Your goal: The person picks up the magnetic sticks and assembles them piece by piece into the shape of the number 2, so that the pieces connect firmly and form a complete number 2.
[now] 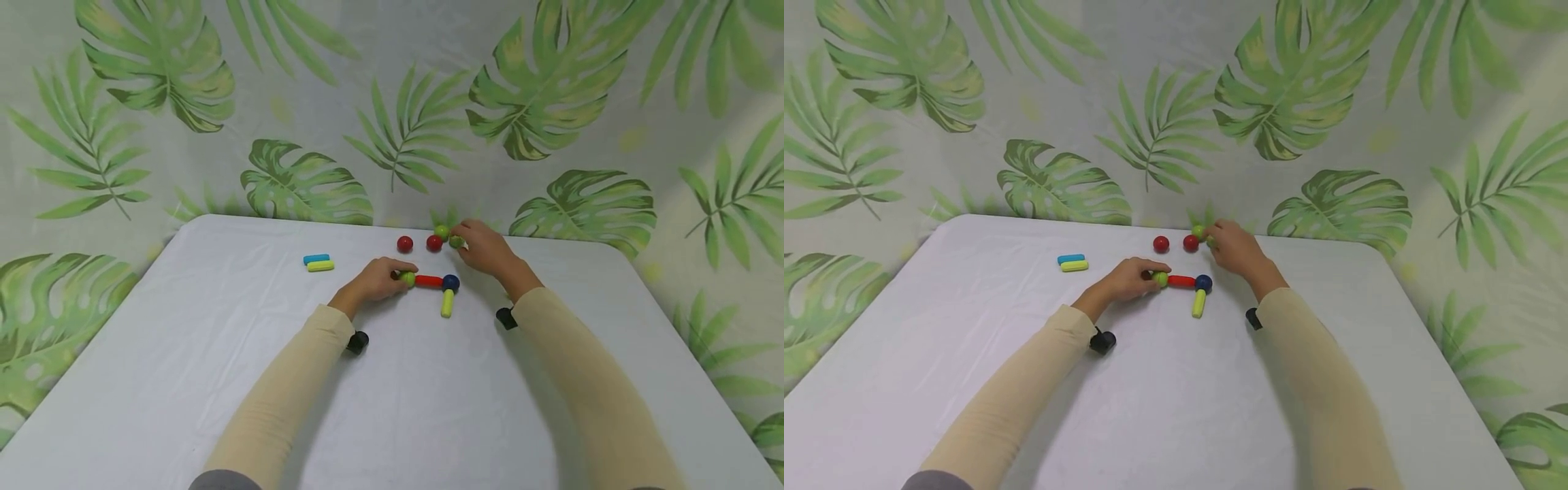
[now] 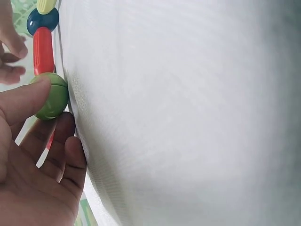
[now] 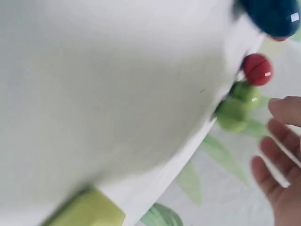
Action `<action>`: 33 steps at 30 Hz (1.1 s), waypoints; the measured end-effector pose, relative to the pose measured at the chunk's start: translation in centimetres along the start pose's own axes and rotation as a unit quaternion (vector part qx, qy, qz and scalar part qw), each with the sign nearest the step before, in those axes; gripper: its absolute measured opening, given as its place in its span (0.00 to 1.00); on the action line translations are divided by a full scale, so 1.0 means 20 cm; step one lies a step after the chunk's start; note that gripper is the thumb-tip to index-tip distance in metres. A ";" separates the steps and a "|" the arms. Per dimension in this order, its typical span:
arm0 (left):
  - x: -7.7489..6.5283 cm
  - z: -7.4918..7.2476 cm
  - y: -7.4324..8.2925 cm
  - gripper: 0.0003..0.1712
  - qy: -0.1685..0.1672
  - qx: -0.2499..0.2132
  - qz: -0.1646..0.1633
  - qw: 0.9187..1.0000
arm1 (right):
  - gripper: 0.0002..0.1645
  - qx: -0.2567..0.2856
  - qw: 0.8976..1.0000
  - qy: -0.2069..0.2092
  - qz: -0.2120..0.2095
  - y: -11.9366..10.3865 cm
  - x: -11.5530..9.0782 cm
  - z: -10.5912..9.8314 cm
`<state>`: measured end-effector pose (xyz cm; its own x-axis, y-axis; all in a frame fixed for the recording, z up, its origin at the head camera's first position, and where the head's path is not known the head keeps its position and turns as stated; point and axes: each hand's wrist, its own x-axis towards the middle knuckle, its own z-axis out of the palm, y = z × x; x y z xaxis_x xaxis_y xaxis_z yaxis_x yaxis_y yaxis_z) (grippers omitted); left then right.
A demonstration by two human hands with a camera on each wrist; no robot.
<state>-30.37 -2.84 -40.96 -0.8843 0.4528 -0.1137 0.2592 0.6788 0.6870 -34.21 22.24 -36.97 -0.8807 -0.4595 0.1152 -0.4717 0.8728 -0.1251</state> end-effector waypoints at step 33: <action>-0.01 -0.01 0.01 0.23 -0.003 -0.003 0.000 1.000 | 0.19 -0.095 0.989 -0.028 -0.113 -0.05 0.17 0.11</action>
<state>-30.22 -2.92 -40.70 -0.8823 0.4558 -0.1178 0.2564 0.6752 0.6916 -36.79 19.57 -38.58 -0.7572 -0.6501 0.0629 -0.6449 0.7594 0.0857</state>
